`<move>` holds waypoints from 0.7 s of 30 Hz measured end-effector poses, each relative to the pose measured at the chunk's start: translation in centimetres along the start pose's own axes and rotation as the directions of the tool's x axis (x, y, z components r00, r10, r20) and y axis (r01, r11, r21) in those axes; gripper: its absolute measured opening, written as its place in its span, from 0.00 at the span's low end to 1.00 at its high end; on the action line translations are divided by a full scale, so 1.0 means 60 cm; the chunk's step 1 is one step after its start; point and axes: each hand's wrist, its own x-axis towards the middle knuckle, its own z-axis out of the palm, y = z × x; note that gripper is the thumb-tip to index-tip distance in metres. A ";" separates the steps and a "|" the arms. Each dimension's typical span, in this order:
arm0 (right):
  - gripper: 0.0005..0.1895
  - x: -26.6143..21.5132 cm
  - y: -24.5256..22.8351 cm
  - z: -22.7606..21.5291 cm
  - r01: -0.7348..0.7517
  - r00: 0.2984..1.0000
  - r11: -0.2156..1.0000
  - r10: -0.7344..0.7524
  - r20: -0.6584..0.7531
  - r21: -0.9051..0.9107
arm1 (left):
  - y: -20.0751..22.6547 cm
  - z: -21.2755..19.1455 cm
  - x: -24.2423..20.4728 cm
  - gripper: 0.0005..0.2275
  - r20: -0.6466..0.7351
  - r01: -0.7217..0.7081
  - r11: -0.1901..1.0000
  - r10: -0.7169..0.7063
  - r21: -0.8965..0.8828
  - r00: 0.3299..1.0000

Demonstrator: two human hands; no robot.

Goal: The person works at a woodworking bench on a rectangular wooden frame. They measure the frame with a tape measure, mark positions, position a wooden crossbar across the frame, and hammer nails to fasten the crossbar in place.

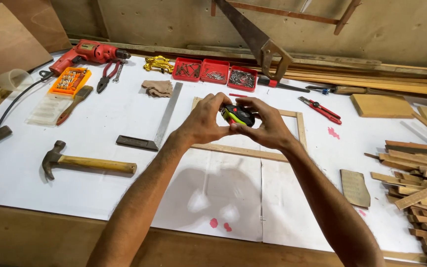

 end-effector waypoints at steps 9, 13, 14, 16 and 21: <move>0.34 -0.024 0.011 0.006 -0.247 0.965 0.957 0.258 0.052 -0.154 | 0.012 0.041 -0.024 0.25 0.168 0.247 0.942 -0.213 -0.226 0.963; 0.33 -0.027 0.016 0.016 -0.280 0.948 0.932 0.307 0.090 -0.231 | -0.001 0.016 -0.021 0.25 0.325 0.385 0.904 -0.313 -0.186 0.892; 0.34 -0.028 0.016 0.019 -0.240 0.957 0.943 0.269 0.104 -0.232 | -0.018 0.016 -0.023 0.22 0.376 0.371 0.894 -0.263 -0.252 0.889; 0.35 -0.026 -0.007 0.022 -0.213 0.964 0.949 0.243 0.109 -0.233 | -0.055 0.024 -0.029 0.20 0.434 0.358 0.877 -0.200 -0.320 0.878; 0.42 -0.029 -0.059 0.017 -0.199 0.957 0.927 0.253 0.139 -0.317 | -0.092 0.054 -0.037 0.13 0.447 0.299 0.884 -0.118 -0.361 0.887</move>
